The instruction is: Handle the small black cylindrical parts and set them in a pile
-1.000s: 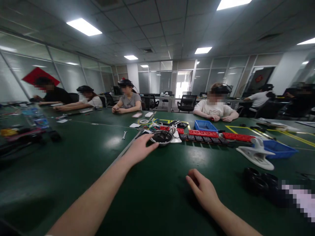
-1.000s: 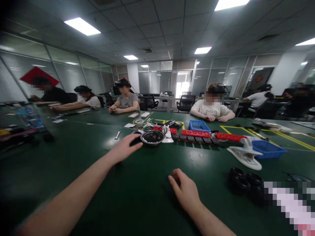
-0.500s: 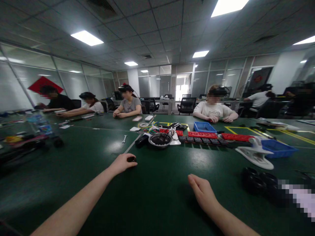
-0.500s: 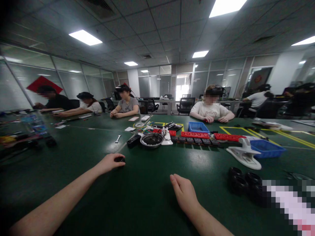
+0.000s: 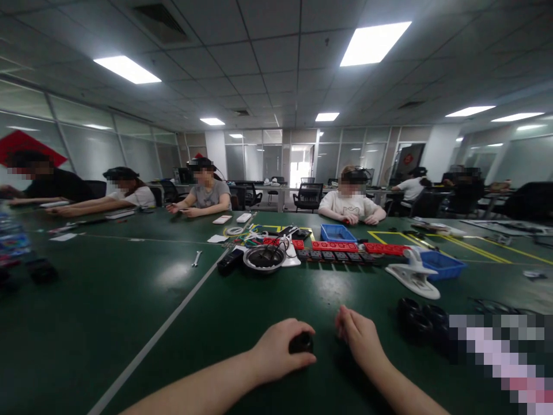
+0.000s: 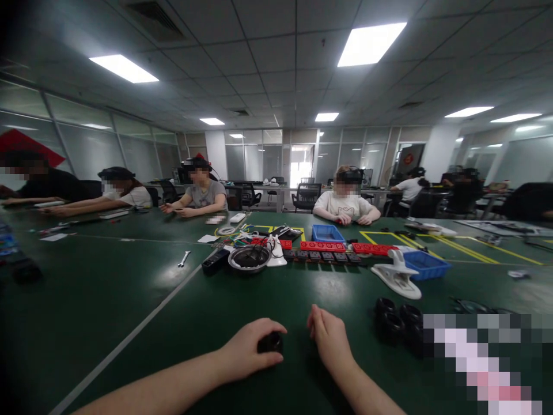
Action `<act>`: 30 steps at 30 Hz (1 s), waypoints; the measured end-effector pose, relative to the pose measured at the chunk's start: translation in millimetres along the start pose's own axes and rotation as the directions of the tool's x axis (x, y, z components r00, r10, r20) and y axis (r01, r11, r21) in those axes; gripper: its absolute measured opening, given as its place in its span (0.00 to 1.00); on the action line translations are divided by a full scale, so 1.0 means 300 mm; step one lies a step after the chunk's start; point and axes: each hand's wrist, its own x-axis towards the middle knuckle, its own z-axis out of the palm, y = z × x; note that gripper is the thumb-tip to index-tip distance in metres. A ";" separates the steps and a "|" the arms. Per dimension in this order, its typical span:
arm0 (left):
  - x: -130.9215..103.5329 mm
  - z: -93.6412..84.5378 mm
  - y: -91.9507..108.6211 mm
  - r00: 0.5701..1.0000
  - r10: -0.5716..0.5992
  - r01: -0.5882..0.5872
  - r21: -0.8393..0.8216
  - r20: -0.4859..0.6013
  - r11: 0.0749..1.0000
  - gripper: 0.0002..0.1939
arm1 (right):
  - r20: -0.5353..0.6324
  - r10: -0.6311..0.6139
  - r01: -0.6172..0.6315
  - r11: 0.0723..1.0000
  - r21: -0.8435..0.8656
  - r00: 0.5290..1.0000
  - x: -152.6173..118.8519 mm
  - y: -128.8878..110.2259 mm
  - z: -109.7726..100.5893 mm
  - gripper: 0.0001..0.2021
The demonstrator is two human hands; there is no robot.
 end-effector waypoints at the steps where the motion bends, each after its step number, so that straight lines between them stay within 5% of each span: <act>1: -0.003 0.001 -0.010 1.000 0.009 -0.009 -0.031 -0.002 0.999 0.22 | 0.009 0.040 -0.040 0.998 0.052 0.999 0.000 0.005 0.008 0.25; 6: -0.003 -0.006 -0.056 0.999 0.002 -0.008 -0.158 -0.038 0.987 0.42 | 0.005 0.027 -0.027 0.983 0.181 1.000 -0.005 -0.020 0.036 0.23; 11: 0.001 -0.008 -0.067 0.997 0.028 -0.040 -0.201 -0.066 0.979 0.39 | 0.033 -0.134 0.134 0.991 -0.002 0.990 -0.001 -0.038 0.022 0.18; 14: 0.003 -0.014 -0.072 0.994 0.054 -0.069 -0.170 -0.091 0.983 0.36 | 0.117 0.009 -0.011 1.000 0.017 0.993 -0.004 -0.033 0.026 0.24; 17: 0.004 -0.025 -0.073 0.991 0.069 -0.086 -0.156 -0.113 0.984 0.34 | 0.231 0.064 -0.085 0.993 0.085 0.971 -0.011 -0.036 0.037 0.19; 20: 0.003 -0.034 -0.071 0.987 0.093 -0.112 -0.139 -0.132 0.984 0.32 | 0.377 -0.021 -0.030 0.991 0.130 0.926 -0.011 -0.047 0.035 0.21; 24: 0.003 -0.027 -0.074 0.983 0.119 -0.135 -0.109 -0.142 0.985 0.25 | 0.585 -0.011 -0.064 0.992 0.108 0.811 -0.002 -0.073 0.014 0.26; 27: 0.009 -0.020 -0.077 0.987 0.106 -0.119 -0.108 -0.118 0.987 0.22 | 0.666 -0.059 0.064 0.998 0.018 0.744 0.006 -0.099 0.005 0.21; 30: 0.013 -0.019 -0.073 0.994 0.061 -0.069 -0.099 -0.088 0.993 0.20 | 0.681 -0.073 0.159 0.985 -0.065 0.729 0.010 -0.109 0.012 0.12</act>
